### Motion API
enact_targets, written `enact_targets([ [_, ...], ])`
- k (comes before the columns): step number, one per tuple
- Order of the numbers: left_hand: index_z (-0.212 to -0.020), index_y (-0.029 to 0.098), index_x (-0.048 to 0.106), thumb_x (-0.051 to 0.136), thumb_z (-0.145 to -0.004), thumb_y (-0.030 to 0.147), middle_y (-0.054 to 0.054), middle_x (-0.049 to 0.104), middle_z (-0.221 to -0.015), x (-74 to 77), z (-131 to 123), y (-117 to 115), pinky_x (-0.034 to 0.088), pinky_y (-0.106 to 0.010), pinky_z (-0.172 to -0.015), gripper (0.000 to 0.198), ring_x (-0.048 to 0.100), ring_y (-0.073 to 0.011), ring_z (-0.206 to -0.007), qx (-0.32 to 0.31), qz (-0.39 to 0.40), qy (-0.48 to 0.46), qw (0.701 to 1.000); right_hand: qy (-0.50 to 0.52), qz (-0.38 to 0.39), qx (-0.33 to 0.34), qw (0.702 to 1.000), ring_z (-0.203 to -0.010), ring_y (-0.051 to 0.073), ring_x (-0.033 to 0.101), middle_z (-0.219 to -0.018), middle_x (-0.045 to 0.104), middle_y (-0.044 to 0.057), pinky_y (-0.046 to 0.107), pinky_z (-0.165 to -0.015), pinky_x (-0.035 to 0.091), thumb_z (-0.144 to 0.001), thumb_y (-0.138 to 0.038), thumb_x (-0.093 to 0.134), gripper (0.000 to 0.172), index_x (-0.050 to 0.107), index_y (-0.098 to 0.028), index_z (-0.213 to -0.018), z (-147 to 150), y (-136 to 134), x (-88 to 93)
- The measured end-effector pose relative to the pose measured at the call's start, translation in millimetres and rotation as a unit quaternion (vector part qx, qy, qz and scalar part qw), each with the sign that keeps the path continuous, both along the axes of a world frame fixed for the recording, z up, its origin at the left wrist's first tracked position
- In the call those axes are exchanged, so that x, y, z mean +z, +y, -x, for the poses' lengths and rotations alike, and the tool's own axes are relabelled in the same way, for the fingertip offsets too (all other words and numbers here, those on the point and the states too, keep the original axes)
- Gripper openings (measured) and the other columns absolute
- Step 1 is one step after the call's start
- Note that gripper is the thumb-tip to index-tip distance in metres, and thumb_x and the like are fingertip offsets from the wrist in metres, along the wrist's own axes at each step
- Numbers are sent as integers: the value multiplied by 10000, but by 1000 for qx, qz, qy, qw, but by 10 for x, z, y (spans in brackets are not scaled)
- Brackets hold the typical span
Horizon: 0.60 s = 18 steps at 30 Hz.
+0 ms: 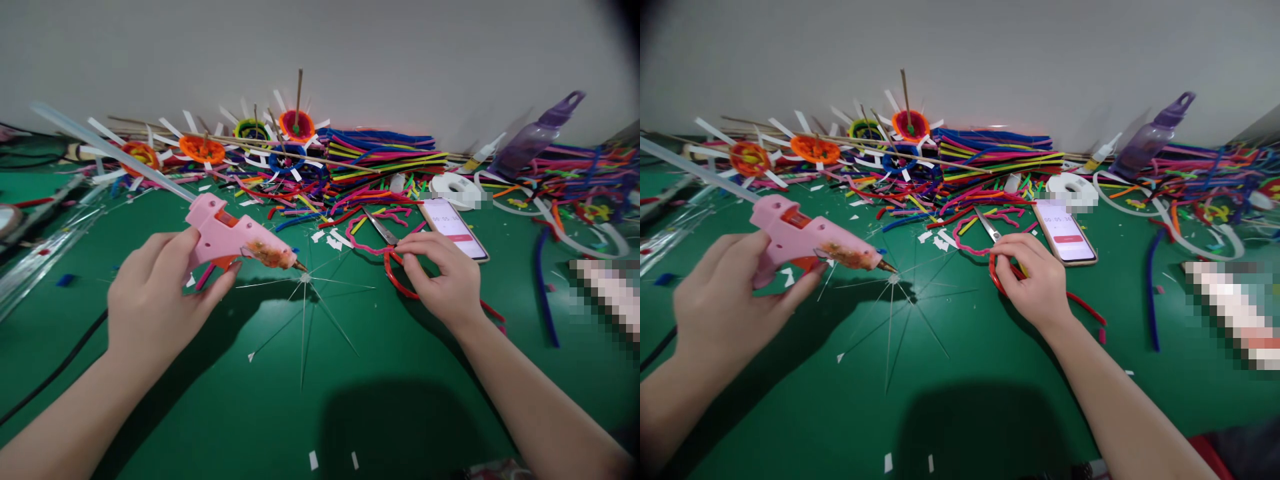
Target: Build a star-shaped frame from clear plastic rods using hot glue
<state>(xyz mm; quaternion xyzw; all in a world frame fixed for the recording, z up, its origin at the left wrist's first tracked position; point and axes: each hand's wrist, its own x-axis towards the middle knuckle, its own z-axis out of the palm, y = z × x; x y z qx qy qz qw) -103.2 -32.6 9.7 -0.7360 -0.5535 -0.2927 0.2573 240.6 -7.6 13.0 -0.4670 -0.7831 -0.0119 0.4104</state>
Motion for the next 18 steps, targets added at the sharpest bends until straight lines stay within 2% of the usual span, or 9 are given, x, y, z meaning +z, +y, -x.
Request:
enact_targets([
  [6, -1070, 108, 540, 639, -736, 396, -35, 487, -706, 6, 11, 1, 354, -277, -577, 452, 486, -193, -708, 12, 10, -1, 1000, -1, 0, -2, 1000, -869, 174, 636, -905, 678, 37, 335, -813, 504, -792, -106, 566, 154, 657, -215, -850, -5, 1, 0],
  [10, -1085, 115, 526, 632, -744, 399, -34, 485, -736, 14, 4, 0, 348, -270, -571, 455, 473, -178, -691, 15, 17, -9, 1000, 0, -2, 0, 1000, -867, 169, 635, -903, 678, 38, 325, -815, 501, -787, -100, 571, 152, 658, -208, -850, -13, 1, 0],
  [18, -1070, 132, 516, 650, -720, 375, -3, 437, -704, 40, 13, 10, 339, -251, -561, 447, 432, -144, -630, -11, -2, -21, 1000, 2, 1, -4, 1000, -870, 172, 638, -902, 681, 40, 325, -821, 501, -788, -111, 567, 143, 660, -206, -841, -28, 0, 4],
])
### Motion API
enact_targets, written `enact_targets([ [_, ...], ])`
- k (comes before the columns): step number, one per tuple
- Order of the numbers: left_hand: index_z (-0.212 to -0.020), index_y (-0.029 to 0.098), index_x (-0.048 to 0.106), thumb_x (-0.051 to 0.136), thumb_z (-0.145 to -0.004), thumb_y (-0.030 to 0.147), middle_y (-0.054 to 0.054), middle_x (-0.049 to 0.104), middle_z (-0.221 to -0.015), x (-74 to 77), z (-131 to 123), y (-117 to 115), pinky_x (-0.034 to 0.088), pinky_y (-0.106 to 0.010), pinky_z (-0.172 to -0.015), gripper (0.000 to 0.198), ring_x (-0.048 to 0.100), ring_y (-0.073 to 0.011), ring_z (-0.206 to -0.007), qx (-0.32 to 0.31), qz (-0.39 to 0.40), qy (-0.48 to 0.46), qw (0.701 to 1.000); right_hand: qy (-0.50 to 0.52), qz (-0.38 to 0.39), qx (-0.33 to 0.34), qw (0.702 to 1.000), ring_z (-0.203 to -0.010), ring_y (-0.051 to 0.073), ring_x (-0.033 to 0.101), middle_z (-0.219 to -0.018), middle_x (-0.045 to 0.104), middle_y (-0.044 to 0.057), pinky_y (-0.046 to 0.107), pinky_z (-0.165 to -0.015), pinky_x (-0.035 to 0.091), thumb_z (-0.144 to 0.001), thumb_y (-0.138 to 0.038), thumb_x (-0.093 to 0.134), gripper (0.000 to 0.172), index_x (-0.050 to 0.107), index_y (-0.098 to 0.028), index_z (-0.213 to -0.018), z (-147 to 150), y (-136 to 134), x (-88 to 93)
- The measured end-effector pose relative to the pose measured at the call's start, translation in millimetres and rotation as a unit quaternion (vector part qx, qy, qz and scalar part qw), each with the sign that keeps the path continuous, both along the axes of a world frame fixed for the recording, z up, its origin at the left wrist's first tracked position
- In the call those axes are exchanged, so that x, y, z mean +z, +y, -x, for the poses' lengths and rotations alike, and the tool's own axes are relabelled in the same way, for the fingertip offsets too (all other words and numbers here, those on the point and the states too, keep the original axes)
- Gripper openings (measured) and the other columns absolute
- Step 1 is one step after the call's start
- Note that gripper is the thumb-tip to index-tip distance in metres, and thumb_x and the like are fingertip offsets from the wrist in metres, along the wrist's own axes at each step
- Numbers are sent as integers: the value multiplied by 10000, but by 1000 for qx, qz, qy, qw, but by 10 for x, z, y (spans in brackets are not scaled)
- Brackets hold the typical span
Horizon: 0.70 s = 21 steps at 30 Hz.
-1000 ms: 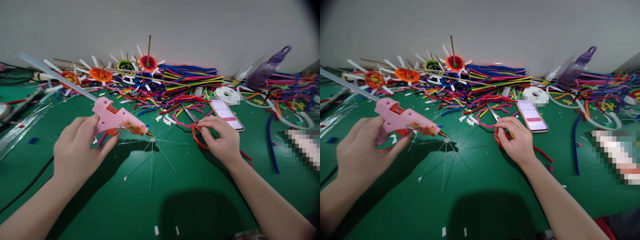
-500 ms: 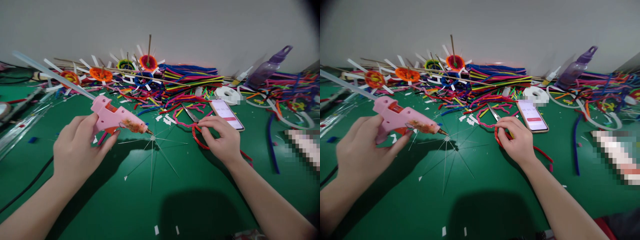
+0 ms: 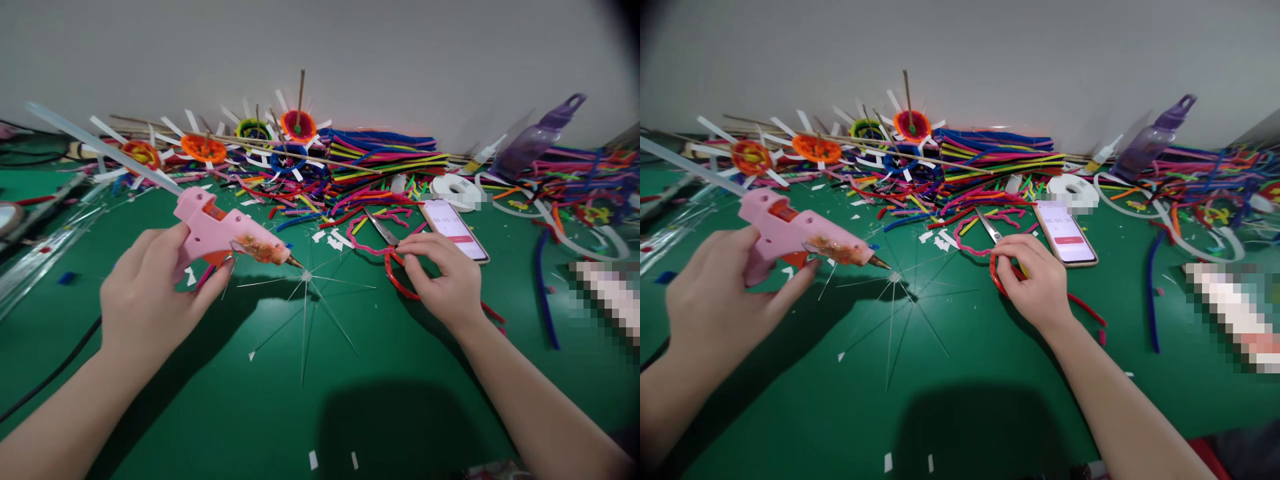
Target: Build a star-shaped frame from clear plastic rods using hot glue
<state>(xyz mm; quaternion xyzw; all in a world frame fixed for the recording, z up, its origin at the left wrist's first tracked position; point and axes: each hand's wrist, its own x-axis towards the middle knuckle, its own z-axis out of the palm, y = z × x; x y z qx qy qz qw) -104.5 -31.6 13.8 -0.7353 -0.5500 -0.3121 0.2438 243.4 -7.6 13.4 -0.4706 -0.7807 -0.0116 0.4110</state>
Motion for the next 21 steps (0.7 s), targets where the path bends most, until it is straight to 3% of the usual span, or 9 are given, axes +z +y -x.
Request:
enact_targets([
  [9, -1046, 174, 501, 658, -702, 357, 5, 451, -697, 16, -26, -20, 333, -243, -554, 420, 444, -146, -635, -8, 1, 9, 1000, 0, 4, 1, 1000, -865, 180, 640, -905, 681, 34, 347, -814, 510, -791, -128, 557, 149, 657, -224, -844, -21, 5, 1],
  [21, -1049, 136, 516, 658, -707, 357, -20, 492, -718, 8, -31, -26, 346, -255, -558, 431, 469, -160, -666, 0, 10, 20, 1000, -1, 6, 0, 1000, -865, 188, 641, -910, 681, 32, 360, -811, 510, -796, -138, 550, 152, 654, -235, -848, -24, 7, -4],
])
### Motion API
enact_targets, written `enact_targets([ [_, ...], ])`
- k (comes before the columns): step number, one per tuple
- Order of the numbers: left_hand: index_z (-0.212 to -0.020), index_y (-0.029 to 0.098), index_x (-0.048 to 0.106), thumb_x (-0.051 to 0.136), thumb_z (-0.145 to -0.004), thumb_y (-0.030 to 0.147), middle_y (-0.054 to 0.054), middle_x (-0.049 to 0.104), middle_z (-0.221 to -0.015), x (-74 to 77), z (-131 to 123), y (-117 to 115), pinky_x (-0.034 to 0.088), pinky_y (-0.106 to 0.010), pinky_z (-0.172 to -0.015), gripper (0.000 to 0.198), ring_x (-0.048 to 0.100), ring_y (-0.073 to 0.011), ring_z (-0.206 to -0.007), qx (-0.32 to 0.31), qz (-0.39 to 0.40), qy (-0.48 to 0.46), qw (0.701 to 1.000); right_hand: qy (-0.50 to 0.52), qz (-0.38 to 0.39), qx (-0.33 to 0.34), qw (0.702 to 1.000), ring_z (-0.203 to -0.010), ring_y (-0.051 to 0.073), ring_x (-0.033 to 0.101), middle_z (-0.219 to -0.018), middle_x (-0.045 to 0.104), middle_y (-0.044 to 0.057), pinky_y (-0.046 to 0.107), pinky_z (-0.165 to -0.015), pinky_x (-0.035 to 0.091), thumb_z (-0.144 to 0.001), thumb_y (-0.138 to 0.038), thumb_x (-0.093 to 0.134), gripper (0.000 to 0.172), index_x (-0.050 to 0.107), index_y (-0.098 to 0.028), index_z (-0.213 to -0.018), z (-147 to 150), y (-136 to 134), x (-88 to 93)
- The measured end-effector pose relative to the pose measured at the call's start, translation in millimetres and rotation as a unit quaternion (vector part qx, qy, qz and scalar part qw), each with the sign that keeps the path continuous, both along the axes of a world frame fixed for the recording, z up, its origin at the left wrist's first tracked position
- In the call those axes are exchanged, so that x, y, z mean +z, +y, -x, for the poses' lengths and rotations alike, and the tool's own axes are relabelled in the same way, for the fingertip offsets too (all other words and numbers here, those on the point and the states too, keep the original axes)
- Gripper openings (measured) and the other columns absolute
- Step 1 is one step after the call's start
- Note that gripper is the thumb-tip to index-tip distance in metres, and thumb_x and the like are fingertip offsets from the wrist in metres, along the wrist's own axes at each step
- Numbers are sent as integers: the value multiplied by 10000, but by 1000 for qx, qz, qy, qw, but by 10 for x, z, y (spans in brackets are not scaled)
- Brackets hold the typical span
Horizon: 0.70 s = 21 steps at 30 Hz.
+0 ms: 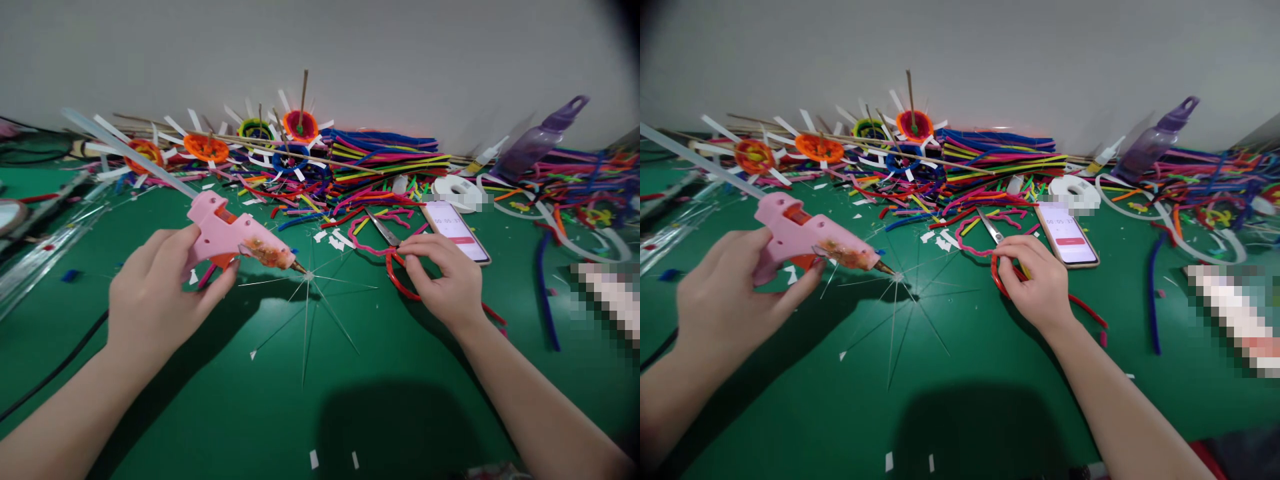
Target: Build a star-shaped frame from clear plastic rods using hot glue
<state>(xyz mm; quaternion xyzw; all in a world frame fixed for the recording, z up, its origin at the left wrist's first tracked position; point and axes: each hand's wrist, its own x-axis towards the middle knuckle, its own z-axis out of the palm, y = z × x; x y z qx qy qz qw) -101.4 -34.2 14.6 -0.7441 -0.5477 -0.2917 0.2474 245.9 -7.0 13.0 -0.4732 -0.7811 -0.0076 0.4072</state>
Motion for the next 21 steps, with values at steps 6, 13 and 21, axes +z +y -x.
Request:
enact_targets([
  [6, -1024, 130, 530, 660, -704, 359, -16, 482, -699, 7, -6, 14, 338, -254, -542, 415, 463, -158, -651, 2, -2, -4, 1000, -2, -4, 0, 1000, -869, 186, 640, -913, 681, 31, 358, -814, 507, -797, -135, 552, 150, 653, -231, -853, -4, 5, -16],
  [13, -1049, 147, 516, 651, -697, 342, -21, 490, -716, 21, 11, 21, 363, -263, -555, 424, 475, -168, -660, -7, -9, -6, 1000, -4, -5, -2, 1000, -863, 188, 642, -910, 681, 32, 367, -810, 513, -798, -139, 553, 148, 652, -236, -849, -10, 1, -11],
  [21, -1058, 151, 515, 651, -687, 351, -30, 506, -732, 13, 22, 14, 368, -269, -568, 443, 485, -175, -671, 5, -12, -10, 1000, -1, -3, -3, 1000, -865, 189, 644, -910, 680, 29, 372, -818, 515, -797, -142, 551, 149, 653, -238, -847, -15, 3, -9],
])
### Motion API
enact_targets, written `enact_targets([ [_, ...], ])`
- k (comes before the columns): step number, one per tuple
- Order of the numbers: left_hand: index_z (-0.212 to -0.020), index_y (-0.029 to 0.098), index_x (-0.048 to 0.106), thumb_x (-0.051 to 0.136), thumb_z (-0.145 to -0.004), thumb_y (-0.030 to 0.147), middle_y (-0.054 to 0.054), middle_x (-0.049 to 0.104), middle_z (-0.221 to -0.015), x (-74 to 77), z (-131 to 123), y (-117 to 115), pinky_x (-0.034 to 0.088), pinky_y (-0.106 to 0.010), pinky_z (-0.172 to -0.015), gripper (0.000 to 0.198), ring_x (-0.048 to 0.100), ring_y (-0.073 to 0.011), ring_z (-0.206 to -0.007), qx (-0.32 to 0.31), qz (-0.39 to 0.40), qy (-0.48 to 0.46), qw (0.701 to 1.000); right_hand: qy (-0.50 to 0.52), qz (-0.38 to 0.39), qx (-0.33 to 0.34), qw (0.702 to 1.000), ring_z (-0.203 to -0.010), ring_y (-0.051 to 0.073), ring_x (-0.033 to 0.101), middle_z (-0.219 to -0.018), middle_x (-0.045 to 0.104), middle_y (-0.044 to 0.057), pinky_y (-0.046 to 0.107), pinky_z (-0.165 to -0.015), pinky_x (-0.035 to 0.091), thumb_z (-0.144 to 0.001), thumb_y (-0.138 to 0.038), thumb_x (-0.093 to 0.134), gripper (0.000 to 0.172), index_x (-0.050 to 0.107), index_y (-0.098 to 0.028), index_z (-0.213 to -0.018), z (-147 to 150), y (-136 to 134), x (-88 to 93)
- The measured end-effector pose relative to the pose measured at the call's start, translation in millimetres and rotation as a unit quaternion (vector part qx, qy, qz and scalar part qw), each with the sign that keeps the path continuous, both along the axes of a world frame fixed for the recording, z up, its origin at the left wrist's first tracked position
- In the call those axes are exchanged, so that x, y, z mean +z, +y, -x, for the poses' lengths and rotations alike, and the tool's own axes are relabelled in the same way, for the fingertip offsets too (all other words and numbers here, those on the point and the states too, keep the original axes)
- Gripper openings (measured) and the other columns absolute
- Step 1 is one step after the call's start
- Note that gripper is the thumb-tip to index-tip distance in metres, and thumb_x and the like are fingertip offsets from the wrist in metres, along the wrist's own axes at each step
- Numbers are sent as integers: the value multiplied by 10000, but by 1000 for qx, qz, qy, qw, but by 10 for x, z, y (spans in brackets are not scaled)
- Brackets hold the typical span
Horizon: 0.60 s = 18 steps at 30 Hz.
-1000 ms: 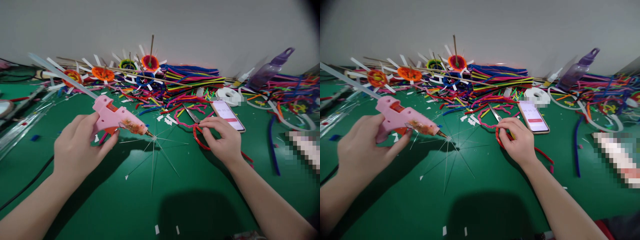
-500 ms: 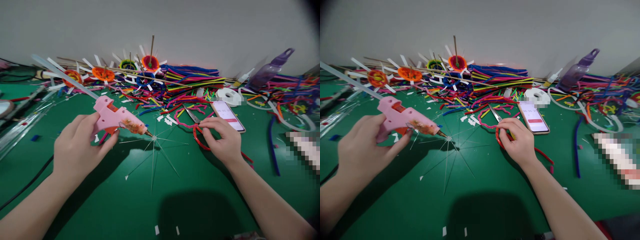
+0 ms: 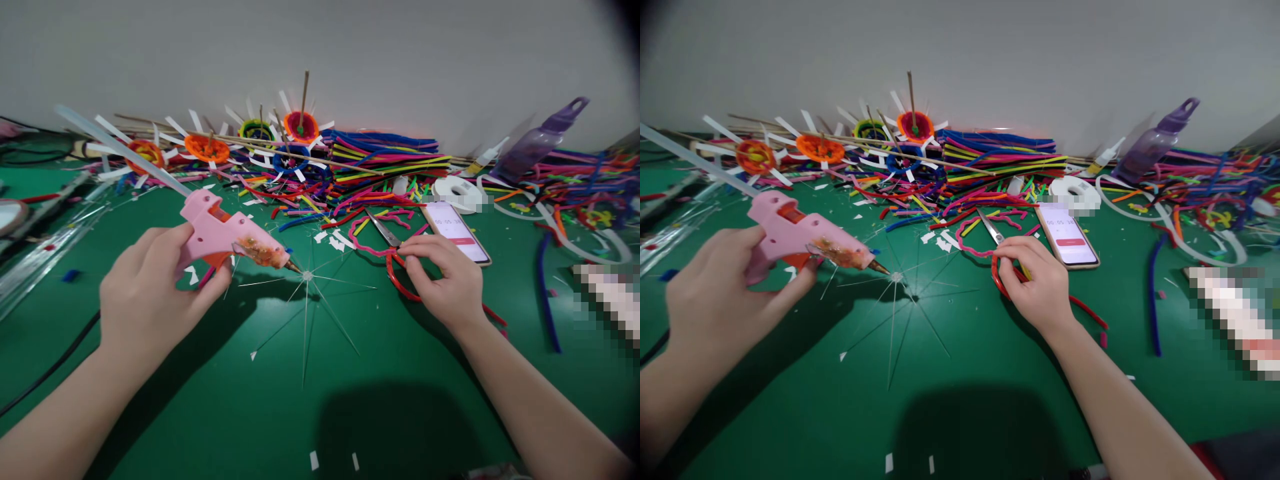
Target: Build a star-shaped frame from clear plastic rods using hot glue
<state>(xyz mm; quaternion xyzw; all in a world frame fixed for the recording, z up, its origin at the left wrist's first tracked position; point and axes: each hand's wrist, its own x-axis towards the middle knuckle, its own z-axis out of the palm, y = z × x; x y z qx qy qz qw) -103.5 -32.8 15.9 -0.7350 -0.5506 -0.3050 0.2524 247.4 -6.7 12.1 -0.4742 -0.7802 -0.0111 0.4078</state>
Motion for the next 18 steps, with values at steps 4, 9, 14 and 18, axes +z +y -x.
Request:
enact_targets([
  [4, -1065, 159, 518, 642, -691, 366, -34, 520, -754, -2, 9, -4, 365, -272, -584, 445, 492, -178, -683, 13, -5, -7, 1000, 1, 3, 3, 1000, -870, 187, 640, -911, 678, 32, 368, -818, 512, -797, -135, 551, 152, 652, -234, -853, -1, 0, 3],
  [9, -1063, 174, 521, 628, -702, 415, -19, 491, -737, 4, 16, -16, 335, -266, -569, 447, 473, -168, -661, 59, 8, -37, 998, 1, -1, 1, 1000, -866, 190, 643, -911, 680, 32, 372, -817, 516, -796, -143, 550, 149, 655, -235, -849, -5, -1, -5],
  [14, -1017, 210, 501, 645, -693, 394, 8, 451, -719, 18, -42, -45, 328, -249, -551, 399, 433, -135, -603, 52, 20, -66, 996, 1, -1, 0, 1000, -866, 195, 644, -911, 681, 31, 381, -815, 517, -799, -151, 549, 149, 654, -242, -852, 0, 2, -11],
  [18, -999, 206, 482, 657, -701, 347, 13, 452, -716, 22, -69, -62, 325, -245, -543, 374, 430, -129, -600, 25, 20, -38, 999, -1, -1, -1, 1000, -864, 195, 643, -909, 681, 32, 378, -809, 516, -804, -152, 545, 148, 652, -243, -849, 12, 5, -2],
])
